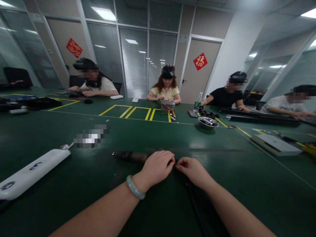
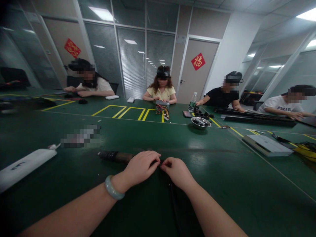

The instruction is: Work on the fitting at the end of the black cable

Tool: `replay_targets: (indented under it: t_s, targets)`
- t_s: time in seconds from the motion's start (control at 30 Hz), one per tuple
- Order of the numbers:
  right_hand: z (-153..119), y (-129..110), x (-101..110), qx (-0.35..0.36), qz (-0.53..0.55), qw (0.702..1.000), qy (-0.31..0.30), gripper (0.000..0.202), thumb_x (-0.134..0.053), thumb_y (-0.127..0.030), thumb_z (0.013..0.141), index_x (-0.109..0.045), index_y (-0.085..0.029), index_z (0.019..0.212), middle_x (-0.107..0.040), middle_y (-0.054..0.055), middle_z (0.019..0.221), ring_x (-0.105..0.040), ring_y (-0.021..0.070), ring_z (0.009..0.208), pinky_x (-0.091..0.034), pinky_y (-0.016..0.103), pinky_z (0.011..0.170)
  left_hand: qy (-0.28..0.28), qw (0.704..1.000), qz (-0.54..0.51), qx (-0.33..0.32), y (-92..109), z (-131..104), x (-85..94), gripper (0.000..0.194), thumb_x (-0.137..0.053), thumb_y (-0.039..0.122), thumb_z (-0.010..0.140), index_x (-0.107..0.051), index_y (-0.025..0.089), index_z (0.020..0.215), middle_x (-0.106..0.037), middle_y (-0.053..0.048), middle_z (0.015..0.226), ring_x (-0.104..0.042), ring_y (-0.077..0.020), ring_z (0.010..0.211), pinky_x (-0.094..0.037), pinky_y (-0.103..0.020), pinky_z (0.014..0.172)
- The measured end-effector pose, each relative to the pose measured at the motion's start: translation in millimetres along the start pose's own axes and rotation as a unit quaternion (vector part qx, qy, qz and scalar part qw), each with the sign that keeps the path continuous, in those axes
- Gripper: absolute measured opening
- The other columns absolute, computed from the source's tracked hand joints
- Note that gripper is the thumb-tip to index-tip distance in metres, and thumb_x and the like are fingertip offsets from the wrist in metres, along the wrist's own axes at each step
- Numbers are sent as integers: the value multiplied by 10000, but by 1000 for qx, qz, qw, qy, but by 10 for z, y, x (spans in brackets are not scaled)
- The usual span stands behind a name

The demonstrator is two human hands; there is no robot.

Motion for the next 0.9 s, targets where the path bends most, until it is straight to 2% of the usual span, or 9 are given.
replay_targets:
  t_s: [0.4,0.6,0.9]
  targets:
    - [3,5,-6,1,-1,1000,6,159,-580,-313,811,-692,-199,814,-692,0,754,-591,143,672,-376,231,589,-7,1000,-5,-7,25,-16,9,95,-536,196,839,-599,208,909,-642,-23,1039,-587,-204,982,-435,-381,916]
    - [13,23,-5,5,-4,1000,10,160,-589,-314,804,-693,-193,808,-685,2,740,-582,140,657,-370,231,580,2,1000,-8,4,32,-7,7,219,-571,163,783,-584,220,995,-636,-13,1018,-584,-201,958,-440,-361,892]
    - [7,-7,1,3,-6,1000,8,149,-589,-307,806,-693,-199,806,-695,-2,758,-596,141,672,-383,232,594,1,1000,-2,11,-3,-4,-13,84,-537,220,841,-581,197,909,-623,-33,952,-581,-198,907,-460,-357,845]
Point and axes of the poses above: each hand's wrist, its own z-axis towards the middle knuckle, its own x-axis out of the back of the hand, y = z × x, the point moved 2 cm from there along z, towards the middle knuckle
